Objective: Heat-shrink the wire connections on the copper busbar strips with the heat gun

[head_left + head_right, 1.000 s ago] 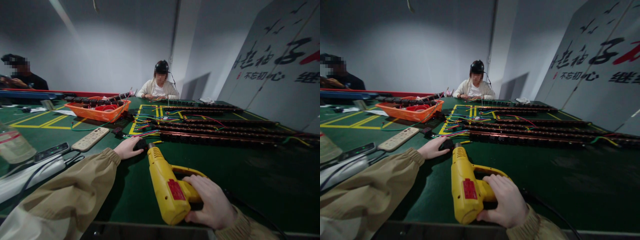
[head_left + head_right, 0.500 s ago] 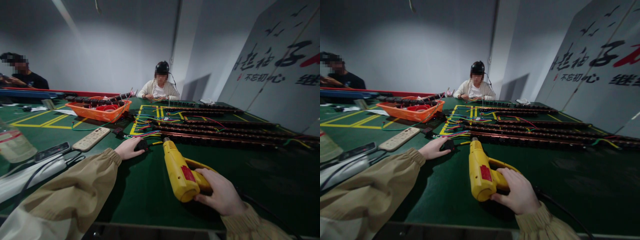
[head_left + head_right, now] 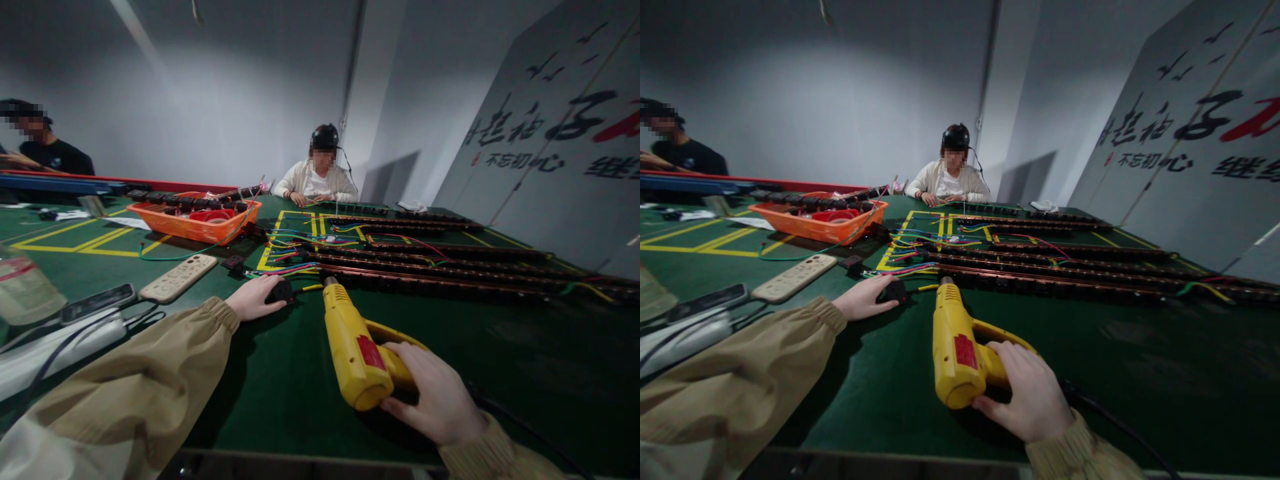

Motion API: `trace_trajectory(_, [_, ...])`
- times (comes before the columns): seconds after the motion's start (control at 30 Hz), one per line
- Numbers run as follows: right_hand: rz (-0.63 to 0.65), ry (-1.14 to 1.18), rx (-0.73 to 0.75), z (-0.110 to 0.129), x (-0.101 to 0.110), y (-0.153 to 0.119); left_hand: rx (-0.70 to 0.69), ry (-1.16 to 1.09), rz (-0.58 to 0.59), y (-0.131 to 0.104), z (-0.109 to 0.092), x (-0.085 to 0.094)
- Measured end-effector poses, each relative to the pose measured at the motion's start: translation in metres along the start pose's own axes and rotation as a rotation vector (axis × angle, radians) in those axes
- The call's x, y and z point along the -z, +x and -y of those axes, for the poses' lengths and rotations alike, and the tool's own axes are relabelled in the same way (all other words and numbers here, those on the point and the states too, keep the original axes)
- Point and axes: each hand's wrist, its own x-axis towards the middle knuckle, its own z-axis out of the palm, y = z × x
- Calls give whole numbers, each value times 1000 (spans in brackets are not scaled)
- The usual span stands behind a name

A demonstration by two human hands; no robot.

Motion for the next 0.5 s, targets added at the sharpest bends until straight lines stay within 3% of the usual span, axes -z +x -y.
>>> trace_trajectory(0.23, [-23,49,84,15,1,0,-2,0,1,0,-1,0])
trace_trajectory(0.5, [-68,167,127,48,6,2,-4,-37,-7,0,1,-2])
